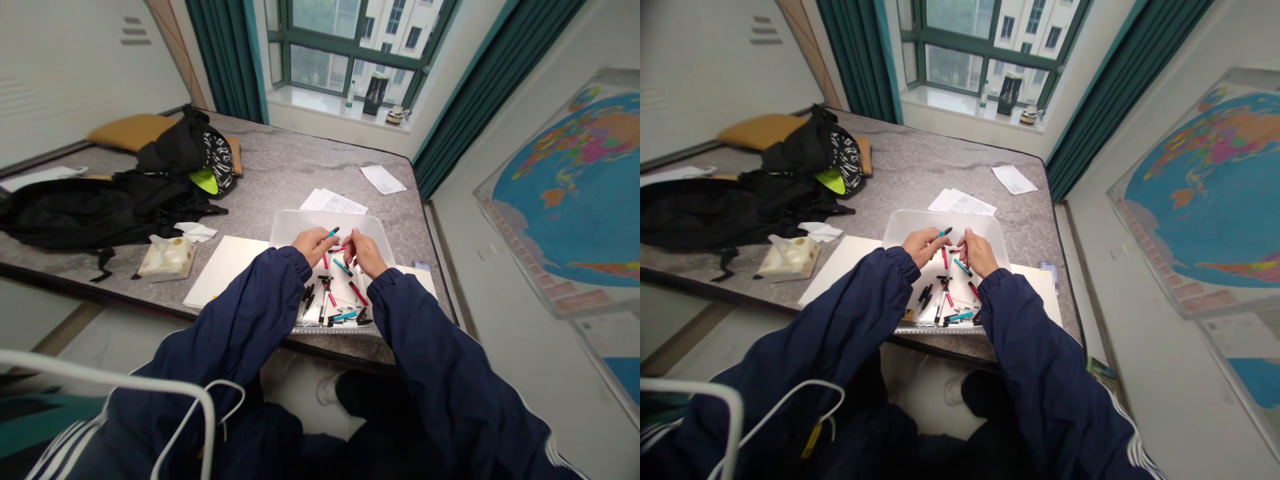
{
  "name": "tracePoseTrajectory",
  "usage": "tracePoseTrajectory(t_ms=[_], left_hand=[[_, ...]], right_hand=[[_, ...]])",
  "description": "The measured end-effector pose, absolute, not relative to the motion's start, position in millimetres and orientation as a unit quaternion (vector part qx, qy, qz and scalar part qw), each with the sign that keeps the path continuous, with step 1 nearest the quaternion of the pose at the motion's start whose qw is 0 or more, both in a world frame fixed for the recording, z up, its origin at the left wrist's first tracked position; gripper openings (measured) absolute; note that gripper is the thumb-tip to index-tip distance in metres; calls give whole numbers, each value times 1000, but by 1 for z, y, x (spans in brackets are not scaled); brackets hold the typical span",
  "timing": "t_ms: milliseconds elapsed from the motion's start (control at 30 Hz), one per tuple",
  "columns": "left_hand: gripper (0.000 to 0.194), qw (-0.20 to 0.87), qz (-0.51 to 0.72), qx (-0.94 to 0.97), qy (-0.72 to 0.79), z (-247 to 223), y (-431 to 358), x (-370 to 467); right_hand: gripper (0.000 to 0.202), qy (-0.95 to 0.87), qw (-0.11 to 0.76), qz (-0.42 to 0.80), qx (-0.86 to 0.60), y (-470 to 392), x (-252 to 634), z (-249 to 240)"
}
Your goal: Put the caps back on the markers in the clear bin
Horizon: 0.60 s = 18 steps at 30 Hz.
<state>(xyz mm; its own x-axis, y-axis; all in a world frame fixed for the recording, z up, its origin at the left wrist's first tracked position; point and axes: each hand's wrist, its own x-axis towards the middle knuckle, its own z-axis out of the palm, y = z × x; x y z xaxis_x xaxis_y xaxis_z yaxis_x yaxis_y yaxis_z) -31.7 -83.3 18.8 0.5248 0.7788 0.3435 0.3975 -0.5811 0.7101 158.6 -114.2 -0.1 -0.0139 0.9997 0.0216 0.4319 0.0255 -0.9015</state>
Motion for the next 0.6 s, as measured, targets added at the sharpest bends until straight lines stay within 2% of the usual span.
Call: tracePoseTrajectory(t_ms=[67,133,200,333,433,600], left_hand=[[49,280,394,796,364,25,-85,-34],[52,276,431,775,370,30,-86,-36],[54,275,447,762,379,33,-86,-38],[57,279,464,742,395,32,-82,-37],[57,279,458,744,399,30,-80,-35],[57,288,436,741,422,29,-82,-35]], right_hand=[[56,-639,348,319,-607,-112,157,-8],[37,-721,271,248,-588,-114,148,-14],[16,-817,180,222,-501,-118,133,-16],[24,-926,42,159,-339,-127,94,-14],[24,-945,-47,112,-305,-128,76,-16],[34,-935,-69,101,-332,-122,77,-21]])
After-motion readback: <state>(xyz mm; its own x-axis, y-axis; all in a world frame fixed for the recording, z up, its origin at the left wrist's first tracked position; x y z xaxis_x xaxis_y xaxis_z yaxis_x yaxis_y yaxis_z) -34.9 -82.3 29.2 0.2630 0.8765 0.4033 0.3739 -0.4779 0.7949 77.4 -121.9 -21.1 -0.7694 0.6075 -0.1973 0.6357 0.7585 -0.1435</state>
